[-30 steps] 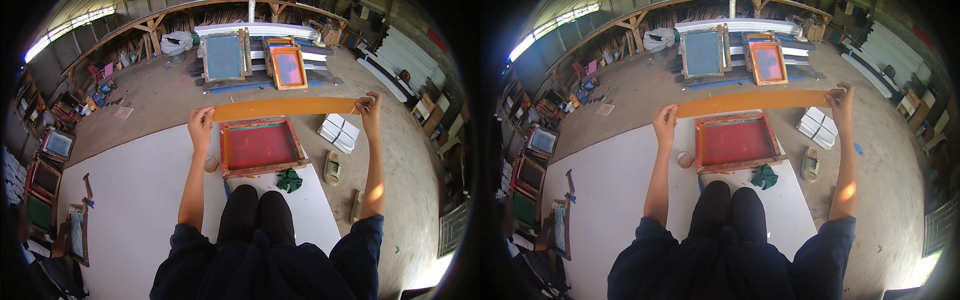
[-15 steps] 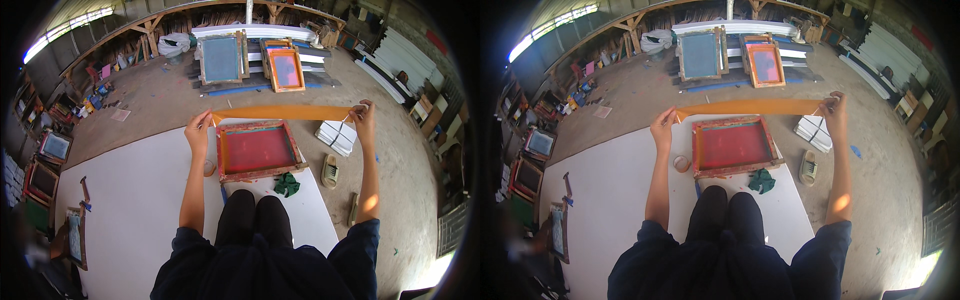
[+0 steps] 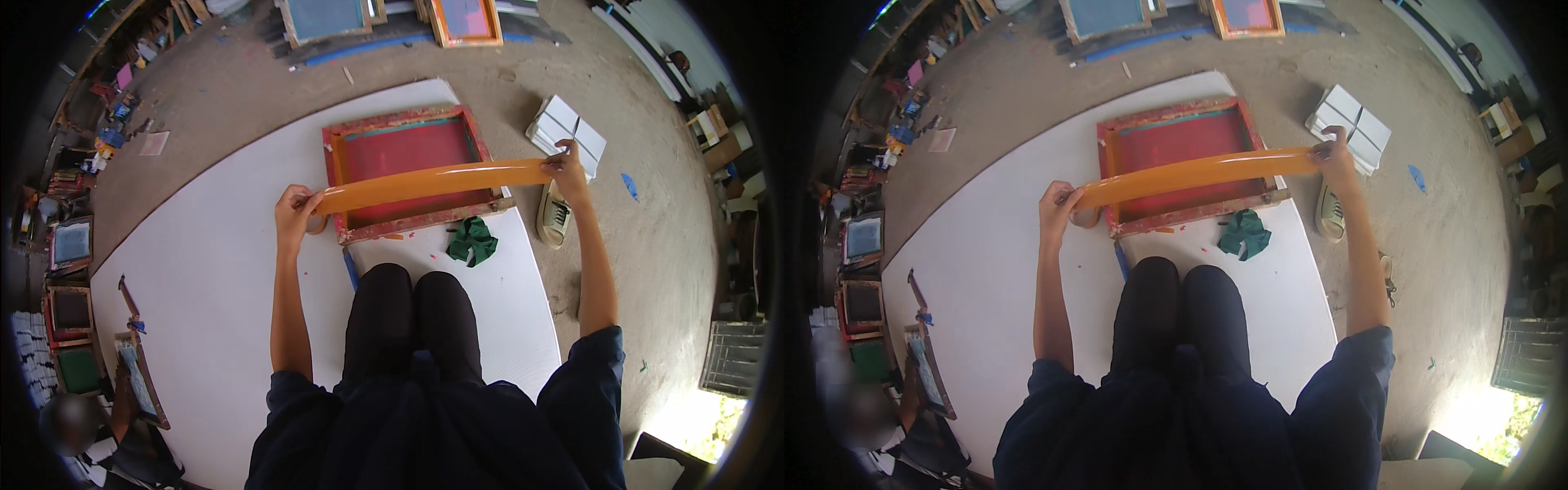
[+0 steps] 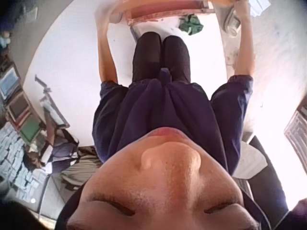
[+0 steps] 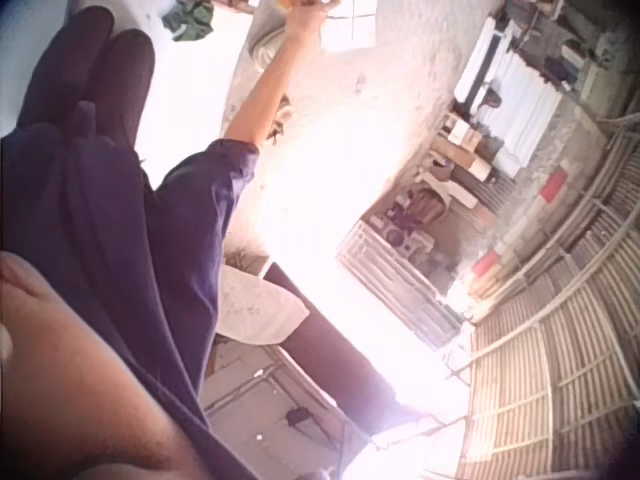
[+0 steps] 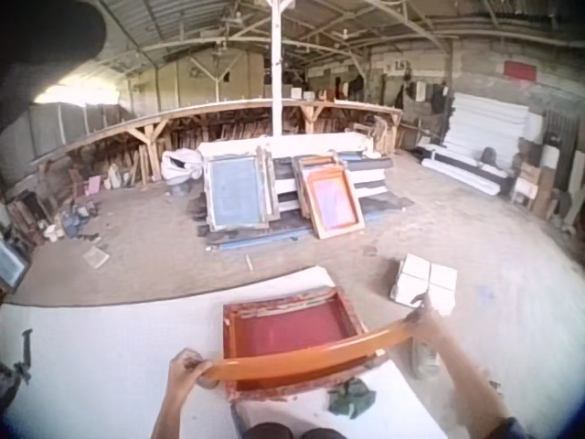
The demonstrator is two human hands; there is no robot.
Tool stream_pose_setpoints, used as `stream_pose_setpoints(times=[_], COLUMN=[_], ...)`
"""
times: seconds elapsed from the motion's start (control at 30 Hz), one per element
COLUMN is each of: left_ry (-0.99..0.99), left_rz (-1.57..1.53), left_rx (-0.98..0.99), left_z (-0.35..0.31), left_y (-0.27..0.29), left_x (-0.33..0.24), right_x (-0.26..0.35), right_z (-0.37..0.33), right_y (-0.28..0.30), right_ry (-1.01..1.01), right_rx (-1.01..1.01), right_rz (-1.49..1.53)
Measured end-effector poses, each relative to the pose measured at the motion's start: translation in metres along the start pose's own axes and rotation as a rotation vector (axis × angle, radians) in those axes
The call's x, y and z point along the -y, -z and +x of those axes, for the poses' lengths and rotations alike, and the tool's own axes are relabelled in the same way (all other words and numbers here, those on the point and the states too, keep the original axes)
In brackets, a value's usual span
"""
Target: The person sits on the floor and assembles a screen printing frame by attaching orange plastic strips to the edges of a red mesh frame. They use a utility knife to trim the strips and a green cloth to wipe the frame surface.
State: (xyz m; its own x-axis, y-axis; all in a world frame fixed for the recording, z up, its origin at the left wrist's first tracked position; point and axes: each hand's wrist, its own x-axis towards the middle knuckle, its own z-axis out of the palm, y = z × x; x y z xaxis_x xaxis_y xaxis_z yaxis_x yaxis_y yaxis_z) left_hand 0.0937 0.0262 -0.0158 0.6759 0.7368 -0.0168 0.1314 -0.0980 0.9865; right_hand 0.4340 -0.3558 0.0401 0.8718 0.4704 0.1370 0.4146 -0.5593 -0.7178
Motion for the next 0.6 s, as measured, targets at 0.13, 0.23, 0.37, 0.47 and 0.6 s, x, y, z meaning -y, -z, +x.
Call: stream_pose_setpoints(times=[0.13,0.23,0.37,0.47,0.6], left_ry=[0.146,0.237,0.309,0.375,0.382], left_rz=[0.062,0.111,0.194,0.256,0.300], left_rx=[-0.082,-0.087,-0.019,0.025,0.047], left_z=[0.004,0.008,0.021,0.030,0.036], left_y=[-0.013,-0.005,-0.015,-0.015,-0.020], left_x=[0.077,0.113,0.127,0.134,0.148], right_x=[-0.054,-0.071,-0.086,-0.099,-0.112], right_z=[0.003,0.008,0.013,0.018,0.022], right_y=[-0.075,-0.114,-0.143,-0.161,-0.175], right_ry=[-0.135,-0.145,-0.184,-0.174,-0.169], right_rx=[0.181,0.296,0.383,0.417,0.434], right_rz=[-0.030,-0.052,-0.105,-0.150,-0.226])
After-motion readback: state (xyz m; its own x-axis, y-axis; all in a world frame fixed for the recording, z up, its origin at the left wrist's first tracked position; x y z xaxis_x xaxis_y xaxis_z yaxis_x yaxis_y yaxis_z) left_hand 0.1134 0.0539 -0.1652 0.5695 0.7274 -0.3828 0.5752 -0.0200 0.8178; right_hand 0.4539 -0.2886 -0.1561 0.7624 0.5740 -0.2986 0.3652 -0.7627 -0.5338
